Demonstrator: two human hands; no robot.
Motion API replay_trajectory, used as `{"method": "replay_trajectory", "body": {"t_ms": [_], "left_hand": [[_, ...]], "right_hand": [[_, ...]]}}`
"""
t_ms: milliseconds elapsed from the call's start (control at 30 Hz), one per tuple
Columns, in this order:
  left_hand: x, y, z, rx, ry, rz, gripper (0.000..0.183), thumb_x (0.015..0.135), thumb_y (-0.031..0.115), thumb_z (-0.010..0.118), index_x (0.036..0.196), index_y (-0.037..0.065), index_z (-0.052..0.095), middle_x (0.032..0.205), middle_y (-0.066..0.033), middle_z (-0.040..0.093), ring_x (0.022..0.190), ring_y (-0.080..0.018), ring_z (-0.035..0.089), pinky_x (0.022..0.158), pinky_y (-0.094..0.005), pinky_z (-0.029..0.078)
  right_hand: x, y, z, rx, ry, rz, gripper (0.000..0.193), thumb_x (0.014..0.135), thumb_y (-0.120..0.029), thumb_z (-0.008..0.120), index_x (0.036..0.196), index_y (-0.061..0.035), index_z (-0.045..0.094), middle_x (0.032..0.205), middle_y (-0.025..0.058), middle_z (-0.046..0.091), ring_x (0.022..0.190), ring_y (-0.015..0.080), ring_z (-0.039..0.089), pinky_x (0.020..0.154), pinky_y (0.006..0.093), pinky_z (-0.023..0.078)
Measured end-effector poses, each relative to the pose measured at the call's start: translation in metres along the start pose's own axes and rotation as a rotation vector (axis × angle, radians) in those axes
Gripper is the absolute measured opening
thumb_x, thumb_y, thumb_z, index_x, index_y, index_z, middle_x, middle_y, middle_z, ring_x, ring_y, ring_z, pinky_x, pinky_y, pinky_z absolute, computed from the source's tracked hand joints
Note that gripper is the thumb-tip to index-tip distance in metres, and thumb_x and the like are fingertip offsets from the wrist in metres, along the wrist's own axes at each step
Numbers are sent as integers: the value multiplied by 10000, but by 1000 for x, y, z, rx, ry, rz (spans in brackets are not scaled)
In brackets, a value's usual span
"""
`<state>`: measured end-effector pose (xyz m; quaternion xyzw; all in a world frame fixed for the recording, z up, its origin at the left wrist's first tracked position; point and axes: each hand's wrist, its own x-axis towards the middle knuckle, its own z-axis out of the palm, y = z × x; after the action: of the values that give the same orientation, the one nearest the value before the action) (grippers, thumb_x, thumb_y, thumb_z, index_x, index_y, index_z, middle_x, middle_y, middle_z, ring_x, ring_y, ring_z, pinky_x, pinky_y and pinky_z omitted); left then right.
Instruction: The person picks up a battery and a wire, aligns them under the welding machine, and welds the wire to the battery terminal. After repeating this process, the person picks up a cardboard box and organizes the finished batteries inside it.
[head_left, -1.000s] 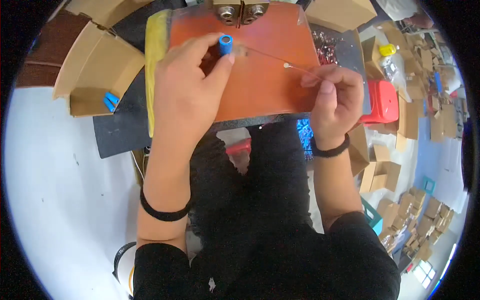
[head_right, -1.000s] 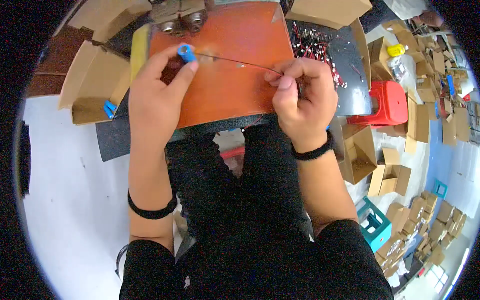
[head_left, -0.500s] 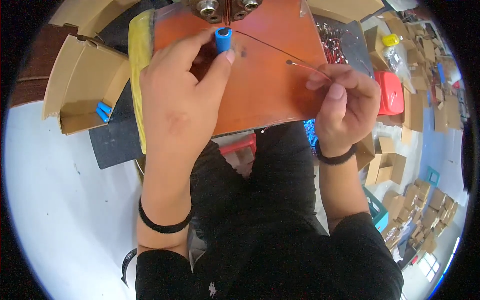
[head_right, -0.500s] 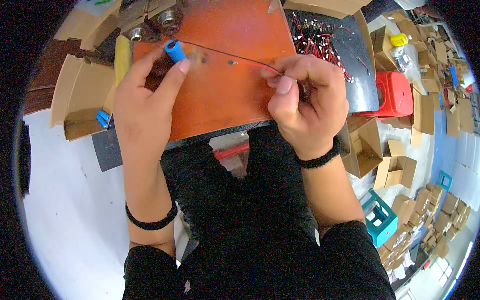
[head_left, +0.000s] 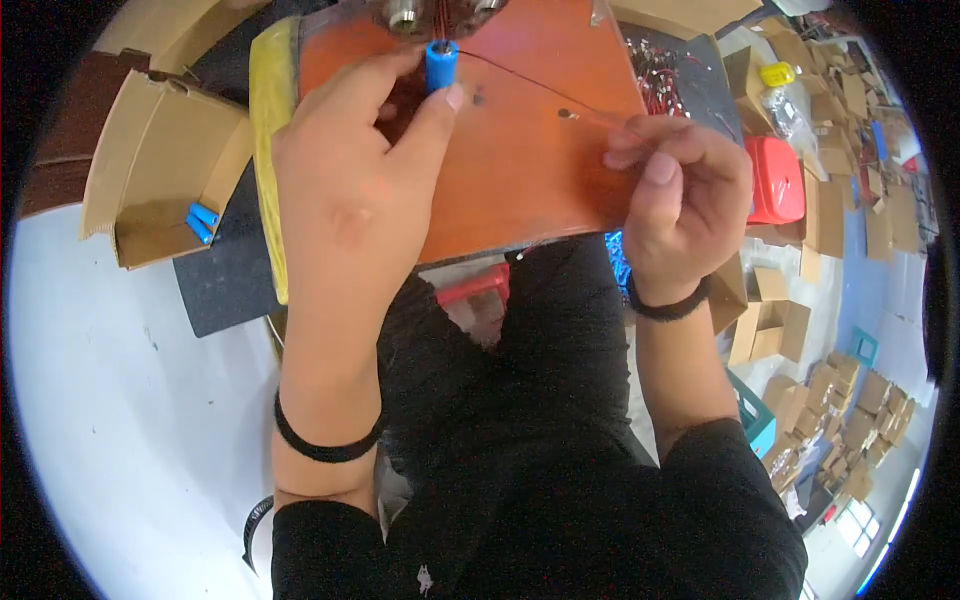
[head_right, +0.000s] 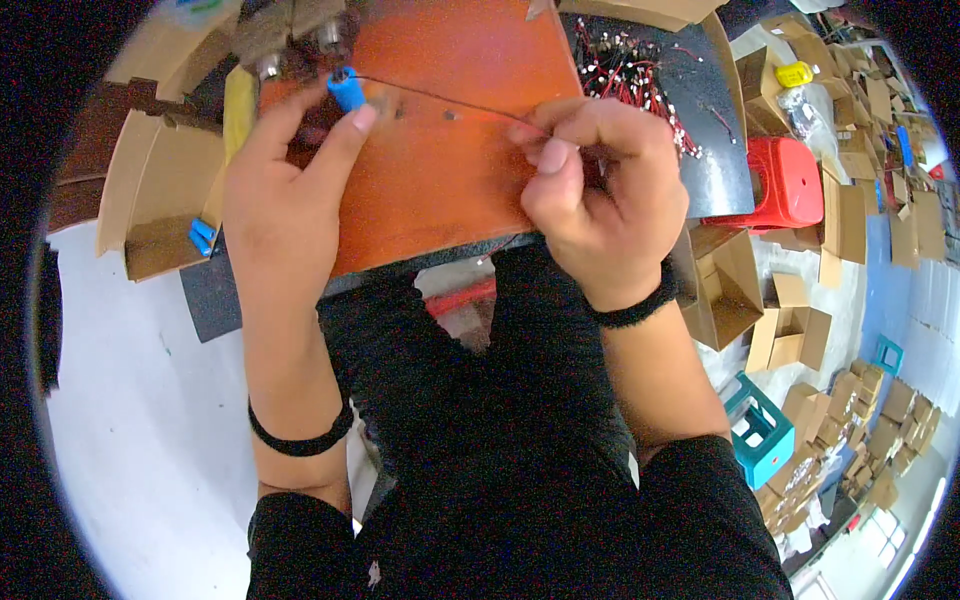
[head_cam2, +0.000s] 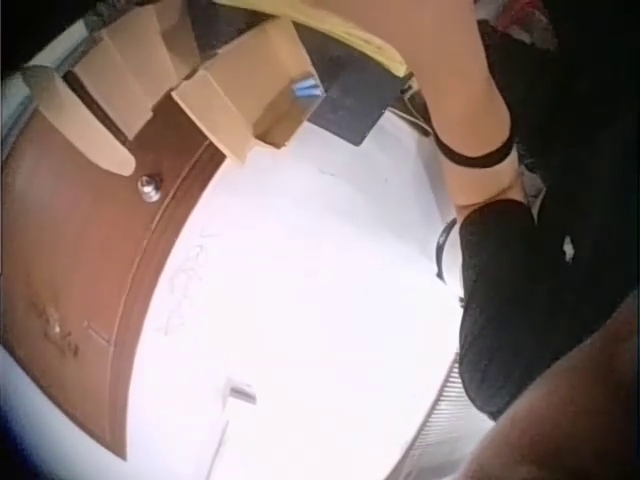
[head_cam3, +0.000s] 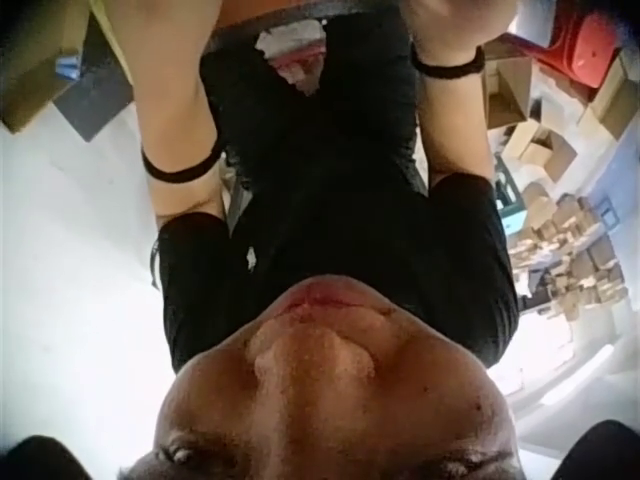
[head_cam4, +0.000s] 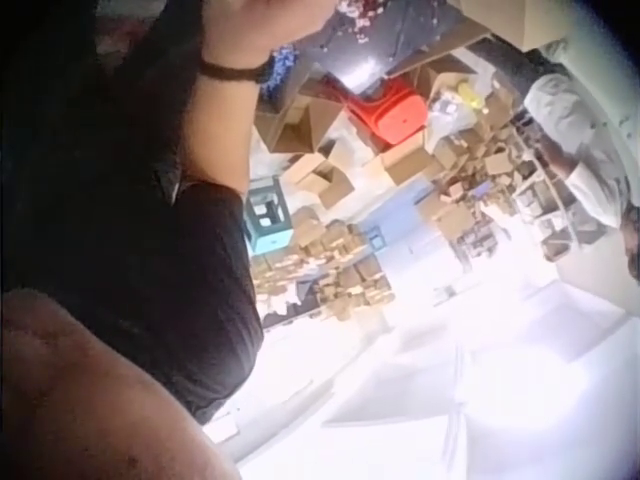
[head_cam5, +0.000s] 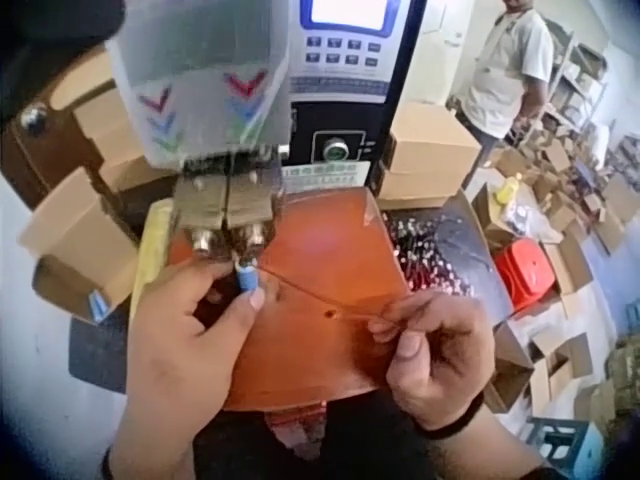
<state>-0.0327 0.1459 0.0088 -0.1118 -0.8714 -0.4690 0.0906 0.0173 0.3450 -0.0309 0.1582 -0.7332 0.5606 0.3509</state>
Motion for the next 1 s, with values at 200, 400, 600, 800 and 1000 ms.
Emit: {"method": "replay_trajectory", "body": {"t_ms": [200,400,600,800,1000], "left_hand": [[0,-9,6,-111,61,19,256,812,131,728,1000,-32,672,833,-159,662,692,-228,633,665,-318,504],[-11,6,-6,-271,-88,-120,296,849,128,701,1111,12,628,774,-102,641,644,-126,550,604,-267,446],[-12,1,-14,-284,-269,18,336,900,77,648,1214,14,547,862,-12,607,791,-72,538,753,-211,427],[1,7,-11,12,-155,0,253,901,168,656,1094,4,649,796,-29,536,742,-107,504,686,-252,408],[4,1,-3,6,-66,117,227,879,219,653,958,6,661,794,-154,540,723,-329,555,659,-387,430]], "right_hand": [[-4,-4,-5,-150,-83,68,113,938,-6,516,1031,18,457,940,195,618,797,197,627,745,302,534],[27,-34,-3,42,-102,279,92,925,-21,549,997,19,508,876,98,629,781,137,628,722,263,515],[47,-20,18,331,-177,466,70,938,-56,537,939,10,516,782,23,592,753,99,600,711,240,483],[51,-13,30,166,-146,451,96,916,-84,563,919,4,526,753,32,614,702,84,591,655,234,481],[51,-10,32,108,-192,438,119,959,-135,520,951,-16,523,763,53,618,694,113,573,662,242,466]]}}
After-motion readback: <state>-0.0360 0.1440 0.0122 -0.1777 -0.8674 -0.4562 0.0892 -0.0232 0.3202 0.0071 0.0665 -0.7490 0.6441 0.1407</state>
